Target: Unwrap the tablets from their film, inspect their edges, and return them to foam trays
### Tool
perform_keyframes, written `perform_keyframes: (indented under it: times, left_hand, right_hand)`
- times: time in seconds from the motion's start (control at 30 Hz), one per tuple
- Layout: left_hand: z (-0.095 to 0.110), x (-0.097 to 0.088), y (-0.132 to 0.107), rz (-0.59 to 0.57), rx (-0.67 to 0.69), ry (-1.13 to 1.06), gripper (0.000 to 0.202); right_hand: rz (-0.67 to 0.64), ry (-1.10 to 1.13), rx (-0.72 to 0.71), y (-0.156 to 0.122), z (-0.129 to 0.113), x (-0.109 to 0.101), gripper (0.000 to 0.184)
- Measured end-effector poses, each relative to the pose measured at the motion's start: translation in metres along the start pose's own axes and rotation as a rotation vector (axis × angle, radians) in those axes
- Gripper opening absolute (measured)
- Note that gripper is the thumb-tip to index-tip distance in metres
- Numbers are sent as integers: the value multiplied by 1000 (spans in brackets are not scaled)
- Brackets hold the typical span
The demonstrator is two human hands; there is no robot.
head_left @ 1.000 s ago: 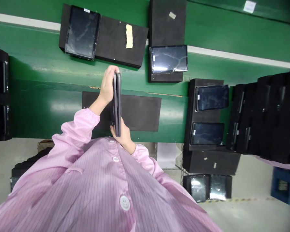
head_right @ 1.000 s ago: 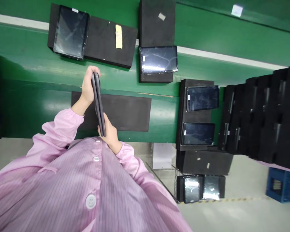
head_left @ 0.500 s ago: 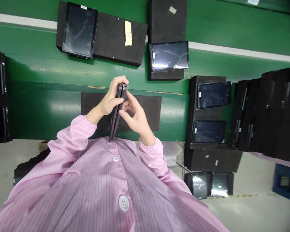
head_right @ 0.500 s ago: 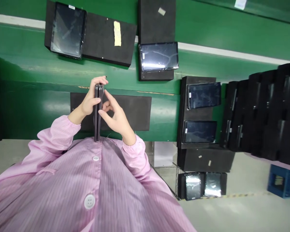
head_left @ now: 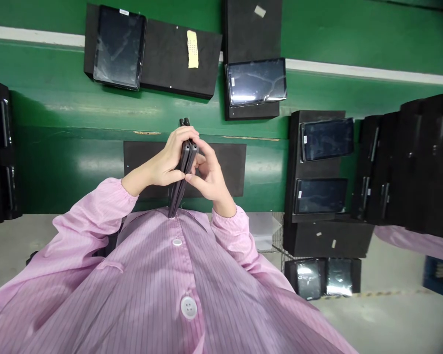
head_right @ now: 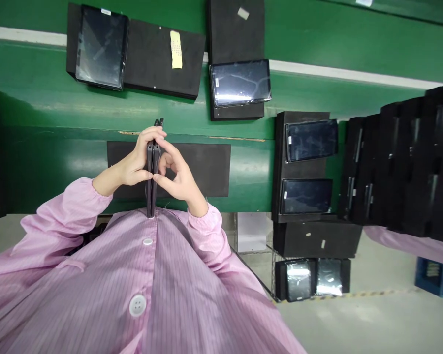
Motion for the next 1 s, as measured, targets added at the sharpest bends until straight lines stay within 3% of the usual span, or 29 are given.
perform_keyframes:
  times: [0.2,0.43,0.6,0.7,0.8,0.9,1.0]
  left_hand:
    - [5,4,-3,-56,97,70,74]
    - [-2,4,-5,-17,80,86,72]
    - [1,6,-8,-34,145,103,59]
    - [1,4,-10,-5,123,63,57]
    - [-3,1,-8,47,86,-10,59]
    - [-9,1,-11,147,36,-120,65]
    - [-8,8,-35,327,-105,-295,72]
  right_hand:
    - [13,21,80,0,-2,2,74]
    - [108,24,61,6,-5,9,60]
    - [133,195,-10,8,-9,9,47]
    - [204,344,-9,6,10,19,53]
    - [365,450,190,4,48,46,67]
    - [318,441,439,3,82,82,63]
    - [295,412,528,5,95,101,58]
Point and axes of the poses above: each hand's wrist, its own y-axis towards the middle knuckle, its own x-axis out of the palm, z = x × y, the point moved 1 cm from there along y, towards the middle knuckle, and after that the axes turned 11 degrees about -y, right-handed, at the moved point
